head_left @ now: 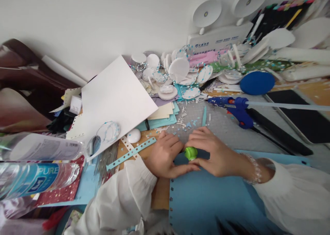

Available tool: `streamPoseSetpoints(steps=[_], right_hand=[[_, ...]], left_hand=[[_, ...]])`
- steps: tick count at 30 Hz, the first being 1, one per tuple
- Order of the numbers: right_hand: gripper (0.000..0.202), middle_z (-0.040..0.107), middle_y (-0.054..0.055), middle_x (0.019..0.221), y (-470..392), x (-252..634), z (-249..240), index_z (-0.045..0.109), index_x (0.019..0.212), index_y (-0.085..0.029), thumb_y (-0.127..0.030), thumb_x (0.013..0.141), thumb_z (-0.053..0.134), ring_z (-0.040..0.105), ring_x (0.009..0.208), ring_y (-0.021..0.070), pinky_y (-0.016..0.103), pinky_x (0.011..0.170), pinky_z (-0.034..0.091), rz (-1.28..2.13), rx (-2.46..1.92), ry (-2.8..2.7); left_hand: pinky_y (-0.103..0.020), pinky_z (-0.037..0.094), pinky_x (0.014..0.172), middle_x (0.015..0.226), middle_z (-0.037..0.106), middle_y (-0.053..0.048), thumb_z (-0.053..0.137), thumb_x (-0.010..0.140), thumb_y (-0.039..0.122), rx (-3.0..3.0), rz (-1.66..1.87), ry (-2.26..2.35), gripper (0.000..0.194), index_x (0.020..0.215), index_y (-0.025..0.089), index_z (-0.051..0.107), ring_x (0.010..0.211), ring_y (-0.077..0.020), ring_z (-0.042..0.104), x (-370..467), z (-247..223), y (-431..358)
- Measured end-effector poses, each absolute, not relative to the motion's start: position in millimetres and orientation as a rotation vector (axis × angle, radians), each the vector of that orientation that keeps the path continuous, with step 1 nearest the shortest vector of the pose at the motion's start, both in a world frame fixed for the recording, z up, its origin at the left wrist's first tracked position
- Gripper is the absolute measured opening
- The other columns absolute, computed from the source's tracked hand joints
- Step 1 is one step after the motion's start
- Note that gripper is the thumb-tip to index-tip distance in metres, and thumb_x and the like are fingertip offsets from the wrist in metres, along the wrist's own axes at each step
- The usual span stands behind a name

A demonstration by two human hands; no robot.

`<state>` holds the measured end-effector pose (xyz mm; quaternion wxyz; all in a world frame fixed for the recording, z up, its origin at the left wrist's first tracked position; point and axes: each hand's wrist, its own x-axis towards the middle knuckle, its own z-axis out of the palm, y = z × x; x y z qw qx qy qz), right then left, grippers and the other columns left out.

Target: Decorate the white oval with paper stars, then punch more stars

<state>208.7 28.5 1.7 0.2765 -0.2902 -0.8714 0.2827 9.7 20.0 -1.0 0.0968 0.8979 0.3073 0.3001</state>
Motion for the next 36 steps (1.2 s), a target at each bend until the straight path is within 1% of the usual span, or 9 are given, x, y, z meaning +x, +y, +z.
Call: streamPoseSetpoints(steps=[5,9,13,16,18,20,25,32,36], right_hand=[[0.010,0.056,-0.002,0.071,30.0,208.7,-0.5,0.057,0.079,-0.021,-0.013,0.075,0.062,0.055,0.073,0.0159,0.044,0.095,0.035,0.789,-0.764,-2.310],[0.009,0.059,-0.001,0.075,31.2,209.6,-1.7,0.059,0.083,-0.021,-0.015,0.077,0.062,0.057,0.076,0.0164,0.046,0.100,0.032,0.789,-0.782,-2.288],[0.009,0.060,0.000,0.077,33.3,212.5,1.7,0.060,0.085,-0.021,-0.024,0.081,0.067,0.056,0.078,0.0176,0.043,0.095,0.036,0.859,-0.775,-2.296],[0.019,0.061,0.002,0.080,35.7,216.5,5.7,0.062,0.087,-0.020,-0.033,0.079,0.073,0.055,0.081,0.0189,0.038,0.087,0.040,0.935,-0.782,-2.333],[0.024,0.062,0.003,0.083,37.2,219.4,7.8,0.063,0.091,-0.020,-0.037,0.078,0.074,0.056,0.085,0.0199,0.037,0.086,0.040,0.977,-0.805,-2.349],[0.027,0.064,0.004,0.086,38.1,221.3,9.4,0.064,0.095,-0.019,-0.038,0.078,0.074,0.057,0.088,0.0209,0.038,0.088,0.040,1.002,-0.824,-2.353],[0.030,0.066,0.005,0.090,36.7,221.2,13.0,0.065,0.101,-0.019,-0.039,0.080,0.072,0.057,0.088,0.0208,0.038,0.087,0.042,1.025,-0.851,-2.293],[0.024,0.067,0.007,0.097,38.1,223.1,19.1,0.063,0.096,-0.019,-0.035,0.080,0.071,0.059,0.094,0.0212,0.036,0.086,0.047,1.104,-0.869,-2.184],[0.023,0.065,0.006,0.095,38.2,225.6,20.1,0.063,0.097,-0.018,-0.032,0.081,0.071,0.059,0.090,0.0190,0.033,0.084,0.047,1.148,-0.847,-2.208]], left_hand=[[-0.034,0.033,0.064,0.061,0.053,-0.003,0.054,0.086,0.063,2.639,0.885,0.909,0.050,0.069,0.016,0.055,0.062,-0.0189,0.051,10.1,-4.7,19.5],[-0.034,0.034,0.065,0.063,0.055,-0.003,0.051,0.085,0.067,2.567,0.875,0.929,0.053,0.072,0.016,0.055,0.062,-0.0186,0.052,8.8,-3.2,20.5],[-0.035,0.036,0.070,0.073,0.060,-0.005,0.043,0.091,0.064,2.500,0.725,0.926,0.051,0.082,0.016,0.057,0.069,-0.0193,0.054,1.2,0.6,22.9],[-0.034,0.036,0.071,0.077,0.061,-0.005,0.039,0.099,0.044,2.514,0.658,0.888,0.036,0.086,0.016,0.058,0.072,-0.0187,0.055,-4.7,1.1,24.0],[-0.033,0.035,0.069,0.071,0.059,-0.004,0.040,0.100,0.031,2.551,0.699,0.842,0.029,0.080,0.017,0.056,0.068,-0.0176,0.053,-6.0,0.3,24.1],[-0.033,0.035,0.067,0.067,0.057,-0.003,0.039,0.099,0.024,2.576,0.750,0.795,0.028,0.075,0.017,0.053,0.066,-0.0173,0.051,-5.4,0.2,23.7],[-0.034,0.035,0.064,0.063,0.054,-0.002,0.038,0.097,0.022,2.567,0.827,0.777,0.029,0.071,0.018,0.050,0.062,-0.0172,0.048,-2.5,3.9,22.9],[-0.034,0.032,0.061,0.059,0.049,-0.001,0.041,0.095,0.021,2.535,0.917,0.775,0.029,0.066,0.019,0.044,0.059,-0.0165,0.044,-2.8,2.6,23.1],[-0.033,0.031,0.061,0.058,0.047,0.000,0.041,0.095,0.019,2.535,0.934,0.787,0.030,0.065,0.020,0.041,0.058,-0.0162,0.043,-2.7,3.2,22.9]])
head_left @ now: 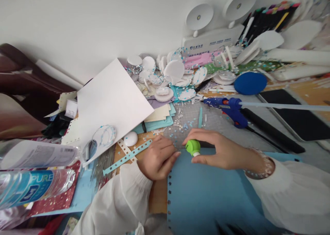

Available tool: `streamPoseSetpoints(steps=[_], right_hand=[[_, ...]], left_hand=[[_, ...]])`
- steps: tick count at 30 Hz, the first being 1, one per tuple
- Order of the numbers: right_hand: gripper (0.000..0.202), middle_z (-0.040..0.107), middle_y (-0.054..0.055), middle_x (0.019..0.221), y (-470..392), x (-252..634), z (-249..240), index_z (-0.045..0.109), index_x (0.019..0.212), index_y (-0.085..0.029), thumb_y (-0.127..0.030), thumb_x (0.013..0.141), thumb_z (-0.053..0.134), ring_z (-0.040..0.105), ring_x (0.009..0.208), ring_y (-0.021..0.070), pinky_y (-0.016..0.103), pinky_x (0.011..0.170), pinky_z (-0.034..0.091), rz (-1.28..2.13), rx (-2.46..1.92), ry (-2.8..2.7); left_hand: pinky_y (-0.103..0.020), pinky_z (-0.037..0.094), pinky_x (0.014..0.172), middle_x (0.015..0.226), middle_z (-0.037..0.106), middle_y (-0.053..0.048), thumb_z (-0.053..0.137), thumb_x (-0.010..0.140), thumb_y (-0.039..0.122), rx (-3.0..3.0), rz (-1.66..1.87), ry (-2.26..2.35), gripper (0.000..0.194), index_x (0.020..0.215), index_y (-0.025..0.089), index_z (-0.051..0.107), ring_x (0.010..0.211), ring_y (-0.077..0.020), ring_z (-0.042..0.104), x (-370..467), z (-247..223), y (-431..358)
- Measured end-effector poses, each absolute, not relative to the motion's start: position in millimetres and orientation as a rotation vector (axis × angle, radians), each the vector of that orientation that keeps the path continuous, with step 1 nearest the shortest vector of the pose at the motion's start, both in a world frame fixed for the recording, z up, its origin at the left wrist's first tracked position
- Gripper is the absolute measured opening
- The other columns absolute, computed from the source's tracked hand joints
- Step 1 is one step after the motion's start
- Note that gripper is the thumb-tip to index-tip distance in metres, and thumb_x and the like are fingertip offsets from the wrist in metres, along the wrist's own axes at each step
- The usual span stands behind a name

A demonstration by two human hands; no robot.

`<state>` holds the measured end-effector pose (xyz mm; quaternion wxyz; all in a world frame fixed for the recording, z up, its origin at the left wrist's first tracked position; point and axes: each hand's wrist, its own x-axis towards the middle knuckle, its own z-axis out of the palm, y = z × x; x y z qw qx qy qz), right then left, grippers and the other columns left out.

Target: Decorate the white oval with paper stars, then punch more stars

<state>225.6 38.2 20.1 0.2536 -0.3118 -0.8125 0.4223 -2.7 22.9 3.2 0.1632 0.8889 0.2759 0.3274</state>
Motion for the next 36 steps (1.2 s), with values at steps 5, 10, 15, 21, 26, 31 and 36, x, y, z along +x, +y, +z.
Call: streamPoseSetpoints(steps=[5,10,15,21,26,31,36], right_hand=[[0.027,0.064,0.006,0.093,36.7,225.3,16.8,0.063,0.100,-0.017,-0.033,0.080,0.072,0.059,0.089,0.0189,0.033,0.083,0.048,1.132,-0.825,-2.258],[0.039,0.067,0.007,0.099,37.3,226.3,17.4,0.062,0.110,-0.018,-0.032,0.076,0.075,0.062,0.093,0.0210,0.035,0.085,0.048,1.173,-0.903,-2.308],[0.041,0.068,0.005,0.103,38.3,228.2,22.2,0.062,0.111,-0.019,-0.033,0.074,0.076,0.063,0.094,0.0205,0.033,0.085,0.048,1.265,-0.972,-2.287],[0.036,0.062,0.002,0.086,42.2,230.1,25.2,0.063,0.093,-0.017,-0.047,0.077,0.072,0.058,0.080,0.0165,0.029,0.076,0.046,1.273,-0.944,-2.335],[0.032,0.062,0.002,0.085,42.3,232.6,25.2,0.063,0.092,-0.017,-0.044,0.078,0.072,0.058,0.079,0.0167,0.028,0.075,0.045,1.282,-0.936,-2.326],[0.020,0.063,0.003,0.086,36.0,230.4,19.1,0.062,0.090,-0.018,-0.032,0.080,0.071,0.059,0.083,0.0184,0.030,0.078,0.044,1.200,-0.920,-2.317],[0.014,0.062,0.005,0.086,30.5,226.3,9.8,0.058,0.085,-0.018,-0.025,0.080,0.069,0.057,0.082,0.0197,0.031,0.075,0.042,0.997,-0.883,-2.332]], left_hand=[[-0.033,0.031,0.061,0.058,0.048,-0.001,0.041,0.095,0.020,2.544,0.932,0.790,0.029,0.066,0.020,0.042,0.058,-0.0160,0.043,-2.1,4.9,22.5],[-0.033,0.032,0.061,0.058,0.048,-0.001,0.043,0.093,0.019,2.548,0.960,0.782,0.028,0.066,0.019,0.043,0.058,-0.0157,0.043,-2.2,4.6,21.9],[-0.032,0.032,0.061,0.058,0.047,0.000,0.044,0.093,0.018,2.543,0.958,0.804,0.027,0.066,0.019,0.043,0.057,-0.0151,0.043,-3.1,4.9,22.9],[-0.032,0.031,0.061,0.057,0.047,0.000,0.045,0.092,0.016,2.534,0.990,0.813,0.028,0.064,0.019,0.042,0.057,-0.0150,0.042,-2.7,6.2,23.0],[-0.032,0.031,0.061,0.056,0.047,0.000,0.045,0.092,0.017,2.522,0.986,0.825,0.029,0.063,0.019,0.042,0.056,-0.0149,0.041,-2.3,6.7,23.3],[-0.032,0.033,0.061,0.057,0.049,-0.001,0.044,0.091,0.017,2.523,0.973,0.803,0.027,0.064,0.019,0.044,0.057,-0.0153,0.043,-2.4,6.7,23.1],[-0.033,0.035,0.062,0.058,0.055,-0.003,0.043,0.092,0.020,2.502,0.936,0.770,0.027,0.066,0.018,0.050,0.057,-0.0159,0.046,-3.4,8.0,22.2]])
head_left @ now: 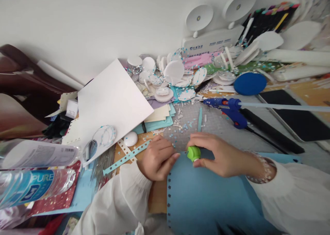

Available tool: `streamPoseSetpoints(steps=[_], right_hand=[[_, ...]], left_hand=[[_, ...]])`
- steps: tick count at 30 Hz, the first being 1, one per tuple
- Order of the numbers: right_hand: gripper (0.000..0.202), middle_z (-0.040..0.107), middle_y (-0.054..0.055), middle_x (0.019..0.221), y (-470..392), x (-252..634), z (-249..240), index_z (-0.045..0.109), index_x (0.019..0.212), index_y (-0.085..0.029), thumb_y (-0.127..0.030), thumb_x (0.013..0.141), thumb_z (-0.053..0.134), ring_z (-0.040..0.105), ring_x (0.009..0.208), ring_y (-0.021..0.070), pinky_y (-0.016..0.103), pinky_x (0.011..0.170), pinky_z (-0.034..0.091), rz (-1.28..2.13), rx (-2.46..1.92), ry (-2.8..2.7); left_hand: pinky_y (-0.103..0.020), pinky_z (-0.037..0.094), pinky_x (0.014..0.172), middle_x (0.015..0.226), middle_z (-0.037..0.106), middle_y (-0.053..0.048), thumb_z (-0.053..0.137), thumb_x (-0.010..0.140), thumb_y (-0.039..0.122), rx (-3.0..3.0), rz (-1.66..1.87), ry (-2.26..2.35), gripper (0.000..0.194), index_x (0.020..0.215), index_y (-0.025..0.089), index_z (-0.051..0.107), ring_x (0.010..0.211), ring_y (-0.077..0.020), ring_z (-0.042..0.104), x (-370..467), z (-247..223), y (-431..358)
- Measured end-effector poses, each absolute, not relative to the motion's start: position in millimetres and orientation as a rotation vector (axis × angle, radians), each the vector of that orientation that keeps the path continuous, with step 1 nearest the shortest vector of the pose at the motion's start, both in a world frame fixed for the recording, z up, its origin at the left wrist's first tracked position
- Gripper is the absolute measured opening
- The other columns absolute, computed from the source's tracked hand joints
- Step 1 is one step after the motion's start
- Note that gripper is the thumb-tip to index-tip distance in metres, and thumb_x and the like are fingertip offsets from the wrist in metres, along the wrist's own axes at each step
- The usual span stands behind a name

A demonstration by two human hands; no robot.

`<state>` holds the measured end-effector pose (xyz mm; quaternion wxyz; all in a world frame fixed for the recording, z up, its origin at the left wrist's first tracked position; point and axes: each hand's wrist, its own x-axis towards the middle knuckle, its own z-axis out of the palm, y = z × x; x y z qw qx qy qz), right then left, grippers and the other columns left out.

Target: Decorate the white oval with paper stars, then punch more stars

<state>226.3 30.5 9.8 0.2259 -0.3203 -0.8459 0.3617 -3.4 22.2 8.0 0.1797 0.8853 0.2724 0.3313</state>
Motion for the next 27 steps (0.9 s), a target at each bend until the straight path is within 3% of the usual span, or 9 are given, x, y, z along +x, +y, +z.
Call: streamPoseSetpoints(steps=[3,5,7,14,21,27], right_hand=[[0.012,0.061,0.005,0.084,30.0,224.8,9.9,0.058,0.084,-0.018,-0.022,0.079,0.068,0.055,0.081,0.0197,0.032,0.075,0.040,0.937,-0.857,-2.342],[0.010,0.058,0.004,0.081,30.2,223.4,11.8,0.058,0.084,-0.017,-0.020,0.079,0.067,0.053,0.079,0.0191,0.033,0.075,0.039,0.924,-0.851,-2.360],[0.010,0.056,0.003,0.079,30.2,221.9,13.4,0.058,0.085,-0.017,-0.019,0.079,0.066,0.051,0.077,0.0186,0.034,0.075,0.038,0.912,-0.844,-2.376],[0.012,0.054,0.001,0.077,28.0,219.6,11.0,0.056,0.082,-0.017,-0.011,0.075,0.064,0.049,0.077,0.0172,0.035,0.079,0.037,0.838,-0.811,-2.402],[0.014,0.054,-0.001,0.075,27.8,221.0,7.8,0.057,0.082,-0.018,-0.010,0.074,0.063,0.054,0.077,0.0163,0.047,0.105,0.029,0.803,-0.797,-2.379],[0.015,0.056,-0.002,0.074,27.3,221.5,6.4,0.057,0.082,-0.019,-0.011,0.072,0.063,0.057,0.077,0.0162,0.052,0.111,0.025,0.794,-0.813,-2.375]], left_hand=[[-0.033,0.038,0.065,0.070,0.062,-0.006,0.053,0.089,0.042,2.419,0.873,0.859,0.027,0.082,0.016,0.061,0.067,-0.0189,0.054,-0.5,9.4,20.8],[-0.034,0.041,0.068,0.079,0.065,-0.007,0.063,0.078,0.061,2.375,0.843,0.913,0.049,0.094,0.016,0.063,0.074,-0.0213,0.058,3.5,9.1,19.1],[-0.034,0.042,0.069,0.080,0.066,-0.006,0.066,0.071,0.069,2.359,0.823,0.935,0.059,0.095,0.015,0.064,0.074,-0.0210,0.059,8.1,7.6,16.8],[-0.032,0.041,0.063,0.075,0.063,-0.006,0.060,0.083,0.059,2.287,0.844,0.942,0.045,0.088,0.015,0.063,0.071,-0.0197,0.056,16.8,2.2,10.0],[-0.033,0.040,0.064,0.074,0.062,-0.007,0.062,0.084,0.054,2.267,0.873,0.926,0.042,0.088,0.013,0.063,0.070,-0.0202,0.054,18.8,1.0,9.8],[-0.034,0.041,0.065,0.075,0.063,-0.008,0.062,0.084,0.054,2.279,0.848,0.935,0.042,0.091,0.013,0.064,0.071,-0.0209,0.055,18.7,0.8,9.9]])
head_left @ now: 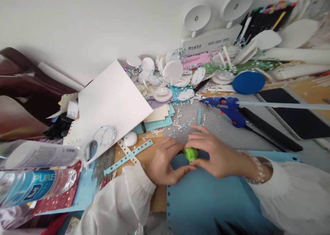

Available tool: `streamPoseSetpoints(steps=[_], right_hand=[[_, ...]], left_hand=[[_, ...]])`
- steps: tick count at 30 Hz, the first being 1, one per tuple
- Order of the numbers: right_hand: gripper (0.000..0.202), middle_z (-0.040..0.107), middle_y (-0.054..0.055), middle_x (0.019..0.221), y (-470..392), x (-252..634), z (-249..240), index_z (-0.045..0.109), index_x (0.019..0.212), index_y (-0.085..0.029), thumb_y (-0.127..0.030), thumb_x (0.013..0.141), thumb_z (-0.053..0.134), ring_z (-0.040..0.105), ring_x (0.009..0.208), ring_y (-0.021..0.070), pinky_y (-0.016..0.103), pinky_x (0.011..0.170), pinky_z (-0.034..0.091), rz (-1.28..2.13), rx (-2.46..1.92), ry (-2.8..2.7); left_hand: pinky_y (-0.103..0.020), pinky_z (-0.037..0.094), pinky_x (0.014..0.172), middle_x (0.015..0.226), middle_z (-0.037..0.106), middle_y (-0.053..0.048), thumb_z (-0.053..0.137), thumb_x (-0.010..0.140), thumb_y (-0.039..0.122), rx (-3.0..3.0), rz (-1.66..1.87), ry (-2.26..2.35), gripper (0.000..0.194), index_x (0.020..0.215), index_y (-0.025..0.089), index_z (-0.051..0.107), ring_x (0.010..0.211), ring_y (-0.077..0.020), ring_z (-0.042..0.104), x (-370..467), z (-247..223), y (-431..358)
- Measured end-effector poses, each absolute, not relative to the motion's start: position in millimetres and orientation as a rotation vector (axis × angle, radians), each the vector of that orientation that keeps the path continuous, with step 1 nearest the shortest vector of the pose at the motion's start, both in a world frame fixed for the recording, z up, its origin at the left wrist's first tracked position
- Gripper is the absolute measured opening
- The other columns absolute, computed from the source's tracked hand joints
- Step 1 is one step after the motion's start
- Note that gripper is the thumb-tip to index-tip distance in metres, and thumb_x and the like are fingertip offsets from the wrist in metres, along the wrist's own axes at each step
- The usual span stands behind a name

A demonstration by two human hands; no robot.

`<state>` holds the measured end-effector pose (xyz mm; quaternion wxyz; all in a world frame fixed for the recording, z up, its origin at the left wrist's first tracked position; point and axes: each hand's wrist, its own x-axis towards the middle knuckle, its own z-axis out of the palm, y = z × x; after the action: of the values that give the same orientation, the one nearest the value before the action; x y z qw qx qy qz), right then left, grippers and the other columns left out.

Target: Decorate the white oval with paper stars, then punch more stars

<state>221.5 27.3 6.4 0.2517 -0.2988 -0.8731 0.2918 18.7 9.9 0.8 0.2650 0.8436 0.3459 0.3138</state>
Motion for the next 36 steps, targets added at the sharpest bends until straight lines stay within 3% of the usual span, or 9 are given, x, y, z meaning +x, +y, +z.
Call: streamPoseSetpoints(steps=[10,17,23,30,36], right_hand=[[0.016,0.055,-0.004,0.074,31.7,221.4,8.5,0.054,0.080,-0.021,-0.010,0.072,0.061,0.057,0.076,0.0153,0.055,0.113,0.021,0.892,-0.823,-2.369],[0.009,0.055,-0.001,0.078,34.7,223.4,13.5,0.054,0.084,-0.020,-0.019,0.082,0.063,0.052,0.080,0.0170,0.044,0.098,0.035,1.011,-0.761,-2.315],[0.017,0.054,0.000,0.079,33.8,223.8,16.1,0.058,0.089,-0.019,-0.031,0.083,0.067,0.051,0.080,0.0171,0.038,0.091,0.036,1.007,-0.778,-2.297],[0.021,0.060,0.002,0.080,33.7,224.2,14.4,0.060,0.086,-0.019,-0.038,0.083,0.067,0.054,0.083,0.0186,0.034,0.083,0.040,0.956,-0.850,-2.232],[0.024,0.068,0.005,0.084,32.7,224.5,13.8,0.065,0.090,-0.019,-0.042,0.083,0.066,0.059,0.084,0.0204,0.034,0.080,0.045,1.005,-0.967,-2.190]], left_hand=[[-0.032,0.042,0.064,0.074,0.064,-0.007,0.062,0.084,0.056,2.244,0.846,0.959,0.043,0.089,0.014,0.064,0.070,-0.0207,0.056,19.1,1.0,10.8],[-0.032,0.047,0.069,0.082,0.068,-0.007,0.063,0.083,0.056,2.128,0.844,0.954,0.043,0.093,0.015,0.065,0.076,-0.0204,0.062,14.1,8.7,13.6],[-0.033,0.044,0.069,0.076,0.065,-0.007,0.045,0.097,0.033,2.148,0.802,0.968,0.028,0.089,0.015,0.064,0.074,-0.0189,0.058,10.0,9.6,14.0],[-0.031,0.036,0.063,0.061,0.050,-0.001,0.044,0.097,0.026,2.243,0.845,0.959,0.033,0.066,0.017,0.050,0.061,-0.0146,0.045,10.4,4.5,13.3],[-0.032,0.035,0.063,0.060,0.049,0.000,0.042,0.097,0.025,2.271,0.839,0.898,0.033,0.065,0.018,0.047,0.060,-0.0148,0.045,10.3,7.1,13.5]])
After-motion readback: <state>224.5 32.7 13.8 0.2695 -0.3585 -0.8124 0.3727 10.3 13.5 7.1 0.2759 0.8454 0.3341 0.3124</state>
